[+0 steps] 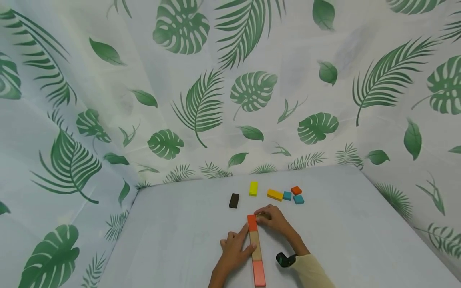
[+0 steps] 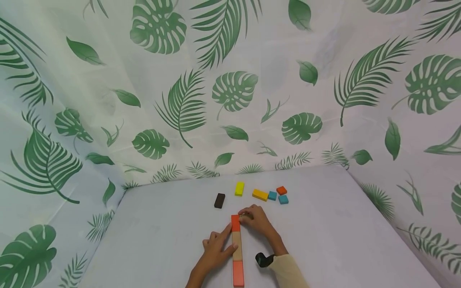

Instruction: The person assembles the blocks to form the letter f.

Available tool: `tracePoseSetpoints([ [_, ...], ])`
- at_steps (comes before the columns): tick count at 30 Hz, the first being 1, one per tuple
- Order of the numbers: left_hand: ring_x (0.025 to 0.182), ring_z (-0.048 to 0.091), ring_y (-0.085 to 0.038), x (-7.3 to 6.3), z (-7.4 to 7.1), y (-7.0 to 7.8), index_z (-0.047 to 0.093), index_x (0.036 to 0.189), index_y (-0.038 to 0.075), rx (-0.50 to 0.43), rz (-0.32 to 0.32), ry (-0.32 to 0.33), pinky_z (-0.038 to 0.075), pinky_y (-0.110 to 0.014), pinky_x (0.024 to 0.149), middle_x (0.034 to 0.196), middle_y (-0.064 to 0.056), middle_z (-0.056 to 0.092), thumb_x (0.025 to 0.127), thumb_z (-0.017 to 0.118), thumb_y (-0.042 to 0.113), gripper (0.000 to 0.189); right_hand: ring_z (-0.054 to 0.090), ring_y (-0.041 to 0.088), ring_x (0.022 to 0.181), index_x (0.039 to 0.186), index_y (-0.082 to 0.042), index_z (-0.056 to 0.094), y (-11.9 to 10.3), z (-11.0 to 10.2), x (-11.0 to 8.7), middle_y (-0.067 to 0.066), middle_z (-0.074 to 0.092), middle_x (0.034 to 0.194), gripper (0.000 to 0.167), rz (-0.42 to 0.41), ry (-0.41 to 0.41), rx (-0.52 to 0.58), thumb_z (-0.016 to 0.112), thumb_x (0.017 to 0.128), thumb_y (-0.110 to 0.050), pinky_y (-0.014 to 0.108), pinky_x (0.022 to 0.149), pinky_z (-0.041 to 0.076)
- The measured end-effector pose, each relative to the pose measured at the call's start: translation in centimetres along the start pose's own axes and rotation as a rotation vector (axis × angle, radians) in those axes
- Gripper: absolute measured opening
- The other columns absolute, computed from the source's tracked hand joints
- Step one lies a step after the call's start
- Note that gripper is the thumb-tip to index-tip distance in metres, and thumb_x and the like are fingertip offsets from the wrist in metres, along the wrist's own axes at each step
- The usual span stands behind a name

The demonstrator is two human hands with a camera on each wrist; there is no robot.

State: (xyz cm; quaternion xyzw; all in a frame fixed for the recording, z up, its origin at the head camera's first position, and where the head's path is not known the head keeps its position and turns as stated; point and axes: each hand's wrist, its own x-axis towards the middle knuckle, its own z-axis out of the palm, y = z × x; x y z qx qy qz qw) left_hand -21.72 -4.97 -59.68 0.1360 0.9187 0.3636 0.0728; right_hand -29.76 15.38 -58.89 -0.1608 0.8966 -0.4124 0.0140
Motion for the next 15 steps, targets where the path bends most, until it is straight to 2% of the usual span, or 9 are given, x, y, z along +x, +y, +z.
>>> tracePoseSetpoints([
  [8, 0.094, 0.037, -0.013, -0.2, 0.2, -0.1, 0.034, 0.153, 0.018, 0.023, 0.013, -0.019, 0.019, -0.042, 0.074, 0.149, 0.000, 0.049, 0.093, 0.053, 0.059, 0.075, 0.049, 0.013, 0.083, 0.096, -0.017, 0.076, -0.5, 1.3, 0.2, -0.003, 0.061, 0.084, 0.009, 0.134, 0.118, 0.013, 0.074, 0.087, -0.021, 0.031, 0.077, 0.041],
  [15, 0.107, 0.042, -0.018, -1.0, 0.1, -0.1, 0.040, 0.150, 0.019, 0.074, 0.047, -0.003, 0.023, -0.041, 0.077, 0.154, 0.004, 0.043, 0.095, 0.053, 0.054, 0.067, 0.051, 0.014, 0.083, 0.093, -0.016, 0.076, -0.8, 1.4, 0.4, -0.001, 0.062, 0.084, 0.007, 0.148, 0.132, 0.019, 0.074, 0.087, -0.019, 0.032, 0.077, 0.042],
])
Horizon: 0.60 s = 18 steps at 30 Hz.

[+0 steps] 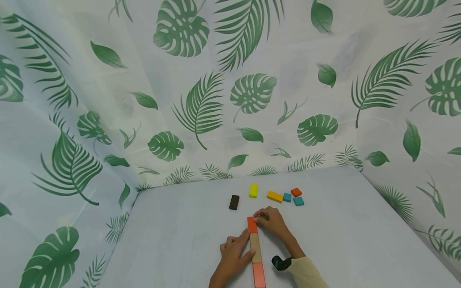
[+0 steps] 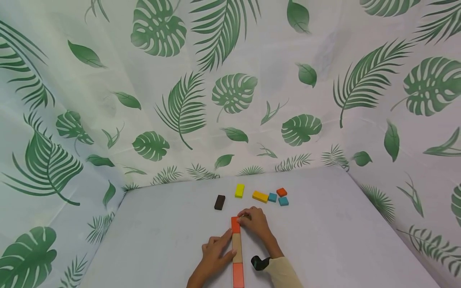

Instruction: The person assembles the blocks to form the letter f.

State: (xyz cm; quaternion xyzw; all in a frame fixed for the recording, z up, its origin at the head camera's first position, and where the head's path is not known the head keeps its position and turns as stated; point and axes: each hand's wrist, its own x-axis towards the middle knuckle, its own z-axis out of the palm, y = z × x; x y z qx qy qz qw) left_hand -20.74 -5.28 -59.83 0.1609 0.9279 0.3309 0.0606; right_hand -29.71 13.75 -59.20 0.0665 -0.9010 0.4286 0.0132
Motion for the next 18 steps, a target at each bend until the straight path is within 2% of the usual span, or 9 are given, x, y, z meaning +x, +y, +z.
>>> tracePoseSetpoints([
  [6, 0.109, 0.041, -0.020, -0.48, 0.11, 0.10, 0.044, 0.148, 0.023, 0.020, 0.032, -0.001, 0.024, -0.041, 0.078, 0.156, 0.005, 0.038, 0.096, 0.050, 0.055, 0.061, 0.051, 0.013, 0.082, 0.092, -0.017, 0.076, 0.11, -0.10, 0.02, -0.002, 0.062, 0.083, 0.006, 0.001, 0.003, -0.008, 0.074, 0.087, -0.020, 0.032, 0.078, 0.043],
  [14, 0.112, 0.039, -0.022, -0.81, -0.06, 0.11, 0.043, 0.149, 0.022, 0.019, 0.023, -0.019, 0.024, -0.043, 0.080, 0.157, 0.005, 0.037, 0.096, 0.051, 0.054, 0.062, 0.051, 0.012, 0.082, 0.091, -0.016, 0.076, 0.12, 0.02, 0.10, -0.003, 0.061, 0.082, 0.006, -0.021, 0.002, -0.004, 0.075, 0.086, -0.019, 0.033, 0.078, 0.043],
  [18, 0.113, 0.040, -0.022, -0.88, -0.19, -0.17, 0.041, 0.150, 0.020, -0.027, 0.018, 0.007, 0.025, -0.043, 0.082, 0.150, 0.001, 0.047, 0.096, 0.052, 0.052, 0.063, 0.051, 0.011, 0.081, 0.091, -0.017, 0.076, 0.34, 0.22, 0.23, -0.004, 0.062, 0.081, 0.005, -0.032, 0.008, 0.003, 0.075, 0.086, -0.019, 0.032, 0.077, 0.044],
])
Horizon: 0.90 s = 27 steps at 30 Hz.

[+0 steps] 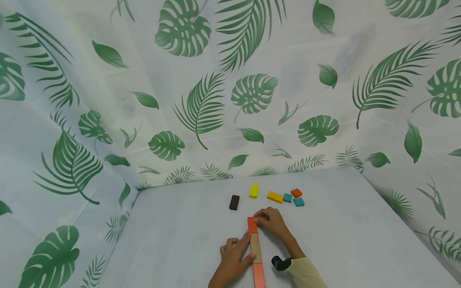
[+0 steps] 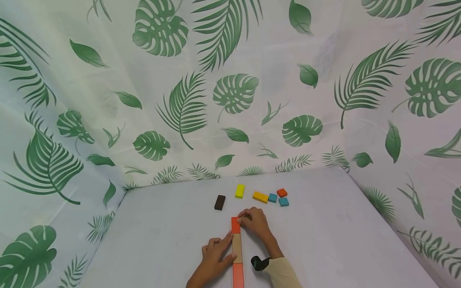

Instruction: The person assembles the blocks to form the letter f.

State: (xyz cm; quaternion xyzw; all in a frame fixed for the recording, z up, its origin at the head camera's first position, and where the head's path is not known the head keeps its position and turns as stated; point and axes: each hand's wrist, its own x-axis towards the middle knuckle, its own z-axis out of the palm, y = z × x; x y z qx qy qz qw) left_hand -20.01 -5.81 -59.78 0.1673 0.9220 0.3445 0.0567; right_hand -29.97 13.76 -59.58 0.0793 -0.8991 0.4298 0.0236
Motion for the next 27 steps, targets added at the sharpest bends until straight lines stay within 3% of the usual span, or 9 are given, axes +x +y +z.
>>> tracePoseSetpoints([
  [3, 0.113, 0.047, -0.024, 0.6, -0.4, -0.6, 0.042, 0.149, 0.016, -0.047, 0.008, 0.103, 0.031, -0.045, 0.087, 0.142, -0.003, 0.055, 0.098, 0.053, 0.045, 0.060, 0.051, 0.010, 0.081, 0.091, -0.017, 0.076, 0.1, 0.1, 0.1, -0.005, 0.062, 0.082, 0.005, -0.009, 0.001, 0.012, 0.075, 0.086, -0.019, 0.032, 0.078, 0.044],
  [6, 0.112, 0.054, -0.026, 2.0, -0.9, -1.4, 0.052, 0.141, 0.011, -0.060, 0.034, 0.258, 0.041, -0.048, 0.091, 0.140, -0.009, 0.057, 0.099, 0.056, 0.033, 0.047, 0.050, 0.010, 0.081, 0.090, -0.017, 0.076, 0.2, 0.2, 0.2, -0.005, 0.062, 0.081, 0.005, -0.018, 0.004, 0.011, 0.075, 0.086, -0.020, 0.031, 0.077, 0.043],
  [9, 0.107, 0.057, -0.032, 3.6, -1.6, -2.0, 0.064, 0.127, 0.008, -0.012, 0.087, 0.405, 0.047, -0.049, 0.088, 0.139, -0.018, 0.056, 0.096, 0.061, 0.020, 0.033, 0.050, 0.010, 0.081, 0.090, -0.017, 0.076, 0.2, 0.2, 0.1, -0.006, 0.063, 0.081, 0.005, -0.015, 0.008, 0.006, 0.075, 0.086, -0.020, 0.030, 0.077, 0.043],
  [11, 0.105, 0.056, -0.036, 4.5, -2.0, -2.3, 0.067, 0.122, 0.010, 0.050, 0.100, 0.462, 0.047, -0.051, 0.084, 0.137, -0.023, 0.055, 0.093, 0.065, 0.016, 0.030, 0.050, 0.010, 0.081, 0.090, -0.017, 0.076, 0.2, 0.1, 0.0, -0.006, 0.063, 0.081, 0.004, -0.014, 0.007, 0.009, 0.075, 0.086, -0.019, 0.029, 0.077, 0.043],
  [13, 0.107, 0.052, -0.039, 5.4, -2.2, -2.4, 0.067, 0.125, 0.015, 0.136, 0.077, 0.451, 0.047, -0.052, 0.081, 0.140, -0.026, 0.049, 0.091, 0.067, 0.019, 0.034, 0.050, 0.011, 0.081, 0.090, -0.016, 0.076, 0.2, 0.0, -0.1, -0.005, 0.064, 0.081, 0.005, -0.031, 0.010, 0.013, 0.074, 0.086, -0.018, 0.029, 0.076, 0.043],
  [17, 0.117, 0.043, -0.040, 6.6, -2.5, -2.4, 0.058, 0.137, 0.025, 0.303, -0.003, 0.293, 0.042, -0.053, 0.082, 0.152, -0.023, 0.036, 0.093, 0.065, 0.033, 0.045, 0.050, 0.010, 0.079, 0.090, -0.015, 0.076, 0.6, 0.1, -0.2, -0.006, 0.066, 0.082, 0.005, -0.077, 0.019, 0.005, 0.074, 0.086, -0.018, 0.027, 0.074, 0.043],
  [20, 0.119, 0.039, -0.039, 7.1, -2.7, -2.2, 0.056, 0.139, 0.026, 0.381, -0.024, 0.212, 0.039, -0.053, 0.081, 0.153, -0.018, 0.037, 0.094, 0.063, 0.039, 0.047, 0.049, 0.009, 0.077, 0.090, -0.016, 0.076, 0.8, 0.2, -0.4, -0.007, 0.065, 0.081, 0.006, -0.083, 0.014, 0.000, 0.074, 0.086, -0.019, 0.025, 0.073, 0.042],
  [27, 0.112, 0.047, -0.032, 7.9, -2.6, -2.4, 0.062, 0.131, 0.030, 0.540, 0.012, 0.269, 0.040, -0.048, 0.074, 0.143, -0.010, 0.053, 0.094, 0.064, 0.036, 0.038, 0.047, 0.011, 0.079, 0.091, -0.017, 0.076, 0.5, -0.2, -0.3, -0.007, 0.063, 0.081, 0.006, -0.075, -0.001, -0.007, 0.073, 0.087, -0.021, 0.027, 0.073, 0.039],
])
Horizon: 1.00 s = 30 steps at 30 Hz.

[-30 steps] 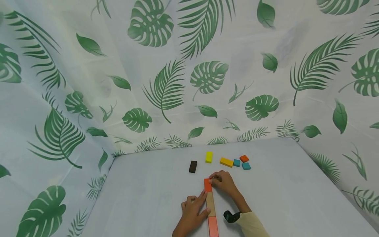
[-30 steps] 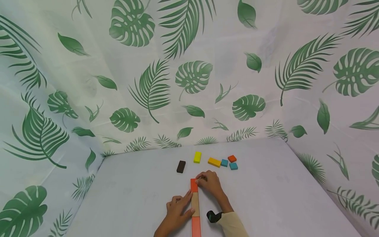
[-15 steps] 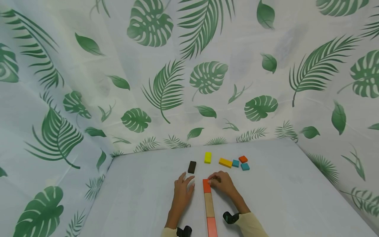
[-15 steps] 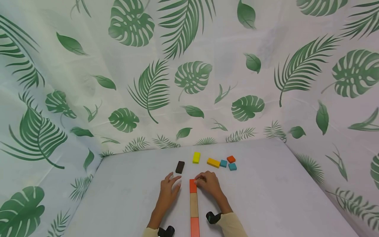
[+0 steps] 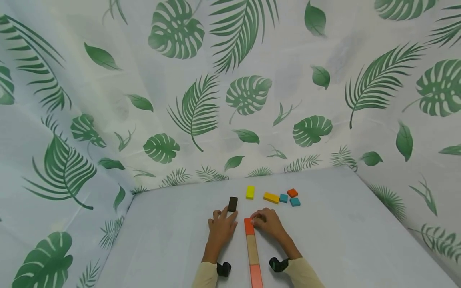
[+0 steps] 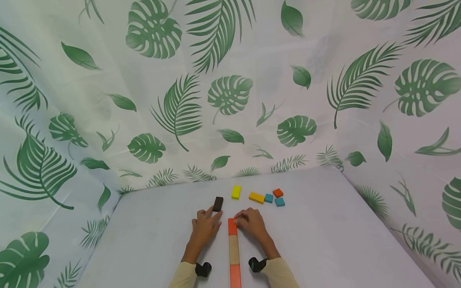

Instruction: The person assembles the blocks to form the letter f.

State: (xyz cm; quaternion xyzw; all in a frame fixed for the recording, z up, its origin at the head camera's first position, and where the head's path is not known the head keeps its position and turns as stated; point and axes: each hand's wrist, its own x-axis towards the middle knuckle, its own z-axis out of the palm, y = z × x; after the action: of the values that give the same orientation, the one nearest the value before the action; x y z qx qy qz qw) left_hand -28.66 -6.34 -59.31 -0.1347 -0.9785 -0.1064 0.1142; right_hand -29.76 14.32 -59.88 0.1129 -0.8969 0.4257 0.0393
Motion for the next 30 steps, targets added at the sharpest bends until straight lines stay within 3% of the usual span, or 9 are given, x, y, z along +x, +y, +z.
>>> tracePoseSetpoints([
  [3, 0.110, 0.048, -0.032, 0.4, 0.1, -0.3, 0.058, 0.135, 0.033, 0.051, 0.023, 0.013, 0.042, -0.048, 0.072, 0.141, -0.009, 0.055, 0.094, 0.063, 0.037, 0.041, 0.047, 0.012, 0.079, 0.091, -0.016, 0.076, -0.1, -0.1, 0.2, -0.006, 0.064, 0.082, 0.006, 0.004, 0.002, -0.005, 0.073, 0.087, -0.020, 0.027, 0.073, 0.040],
  [7, 0.107, 0.053, -0.031, 0.6, -0.3, -0.6, 0.060, 0.130, 0.031, 0.049, 0.051, 0.037, 0.044, -0.047, 0.070, 0.137, -0.009, 0.059, 0.092, 0.066, 0.035, 0.038, 0.048, 0.011, 0.078, 0.091, -0.017, 0.076, 0.0, 0.0, 0.4, -0.007, 0.065, 0.082, 0.005, 0.012, 0.008, -0.015, 0.073, 0.087, -0.019, 0.027, 0.073, 0.040],
  [14, 0.096, 0.063, -0.022, -0.9, -1.1, -2.3, 0.070, 0.091, 0.023, -0.033, 0.103, 0.176, 0.044, -0.042, 0.065, 0.110, -0.001, 0.072, 0.087, 0.073, 0.029, 0.008, 0.048, 0.013, 0.083, 0.093, -0.016, 0.076, -0.1, 0.3, 0.3, -0.005, 0.064, 0.085, 0.007, 0.030, 0.008, -0.028, 0.073, 0.088, -0.021, 0.031, 0.077, 0.038],
  [17, 0.084, 0.062, -0.019, -1.4, -1.4, -2.5, 0.065, 0.075, 0.018, -0.061, 0.117, 0.221, 0.041, -0.036, 0.063, 0.094, 0.001, 0.070, 0.082, 0.078, 0.029, 0.019, 0.047, 0.014, 0.085, 0.093, -0.016, 0.075, -0.2, 0.3, -0.1, -0.003, 0.063, 0.085, 0.007, 0.061, 0.001, -0.018, 0.073, 0.088, -0.020, 0.032, 0.077, 0.037],
  [20, 0.085, 0.059, -0.017, -1.3, -1.4, -2.1, 0.062, 0.081, 0.017, -0.153, 0.121, 0.167, 0.044, -0.034, 0.066, 0.096, 0.001, 0.068, 0.080, 0.080, 0.034, 0.025, 0.047, 0.014, 0.085, 0.093, -0.017, 0.075, -0.2, 0.2, -0.4, -0.003, 0.062, 0.085, 0.007, 0.084, -0.003, -0.009, 0.072, 0.088, -0.020, 0.032, 0.078, 0.037],
  [25, 0.106, 0.055, -0.022, -0.7, -1.0, -1.2, 0.068, 0.114, 0.017, -0.336, 0.101, -0.024, 0.050, -0.040, 0.089, 0.118, -0.004, 0.064, 0.081, 0.078, 0.035, 0.039, 0.048, 0.014, 0.084, 0.093, -0.016, 0.075, -0.1, 0.2, -0.5, -0.004, 0.063, 0.084, 0.009, 0.050, 0.013, -0.019, 0.074, 0.087, -0.022, 0.031, 0.077, 0.038],
  [30, 0.107, 0.052, -0.025, -0.1, -0.4, -0.8, 0.071, 0.114, 0.014, -0.423, 0.067, -0.043, 0.047, -0.042, 0.091, 0.116, -0.008, 0.060, 0.083, 0.077, 0.029, 0.034, 0.048, 0.013, 0.082, 0.093, -0.017, 0.076, 0.1, 0.2, 0.0, -0.004, 0.062, 0.083, 0.008, 0.040, 0.010, -0.010, 0.074, 0.087, -0.022, 0.031, 0.076, 0.038],
])
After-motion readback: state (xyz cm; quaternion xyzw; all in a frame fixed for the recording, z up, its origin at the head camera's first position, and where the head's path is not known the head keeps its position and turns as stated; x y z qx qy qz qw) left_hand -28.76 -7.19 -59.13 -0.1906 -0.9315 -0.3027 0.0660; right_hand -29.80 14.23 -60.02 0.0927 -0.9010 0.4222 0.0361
